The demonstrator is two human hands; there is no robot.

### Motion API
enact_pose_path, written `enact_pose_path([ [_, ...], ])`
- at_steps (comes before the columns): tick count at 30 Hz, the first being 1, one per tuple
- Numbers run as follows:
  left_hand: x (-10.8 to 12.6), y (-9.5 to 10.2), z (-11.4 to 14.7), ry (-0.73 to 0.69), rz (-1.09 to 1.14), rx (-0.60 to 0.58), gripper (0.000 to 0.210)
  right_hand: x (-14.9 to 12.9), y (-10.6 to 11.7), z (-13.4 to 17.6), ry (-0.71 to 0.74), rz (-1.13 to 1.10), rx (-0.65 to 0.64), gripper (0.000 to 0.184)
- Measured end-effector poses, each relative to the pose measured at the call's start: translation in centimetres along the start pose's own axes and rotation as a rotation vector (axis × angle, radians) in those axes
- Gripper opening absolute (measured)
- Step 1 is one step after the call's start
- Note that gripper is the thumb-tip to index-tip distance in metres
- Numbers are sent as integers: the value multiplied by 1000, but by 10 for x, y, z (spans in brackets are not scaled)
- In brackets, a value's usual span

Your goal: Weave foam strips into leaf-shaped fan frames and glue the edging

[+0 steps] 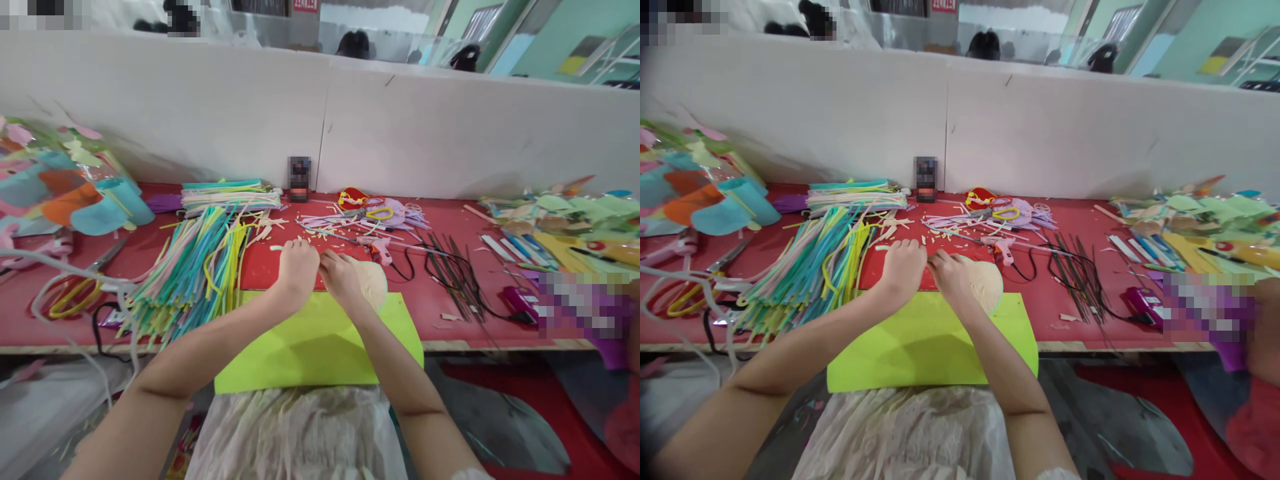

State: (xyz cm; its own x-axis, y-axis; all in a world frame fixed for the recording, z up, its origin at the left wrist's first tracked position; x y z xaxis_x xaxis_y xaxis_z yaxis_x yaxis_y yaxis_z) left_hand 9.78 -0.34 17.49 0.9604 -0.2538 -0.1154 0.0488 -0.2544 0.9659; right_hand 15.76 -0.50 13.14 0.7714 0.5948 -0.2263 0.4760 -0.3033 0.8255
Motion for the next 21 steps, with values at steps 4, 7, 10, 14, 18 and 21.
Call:
enact_pose_path([
  [4, -4, 5, 17, 2, 98, 187, 26, 15, 15, 0, -141, -265, 215, 18],
  [7, -18, -3, 23, 45, 310, 265, 22, 23, 19, 2, -215, -436, 287, 15],
  [10, -33, -24, 19, 81, 723, 252, 19, 32, 15, 4, -290, -606, 293, 15],
  [14, -43, -64, 6, 126, 1235, 77, 21, 40, 7, 3, -330, -796, 266, 19],
  [18, -43, -86, -7, 9, 1470, -93, 27, 40, 3, 0, -298, -869, 186, 18],
  [21, -44, -92, -13, -79, 1532, -215, 30, 35, 5, -3, -238, -905, 127, 16],
])
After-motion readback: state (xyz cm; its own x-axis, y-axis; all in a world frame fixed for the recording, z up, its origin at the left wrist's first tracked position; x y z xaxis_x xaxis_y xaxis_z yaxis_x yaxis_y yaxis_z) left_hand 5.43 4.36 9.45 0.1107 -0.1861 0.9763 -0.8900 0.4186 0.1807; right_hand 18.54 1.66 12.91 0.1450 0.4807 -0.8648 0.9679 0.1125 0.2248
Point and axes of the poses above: each hand's wrist, its own z-axis away from the middle knuckle, its own y-axis out of the back of the hand, x = y × z, the point moved 9 cm from there along -z, towards the middle knuckle, and after that the axes turned 3 degrees about y, right-handed, at the moved point
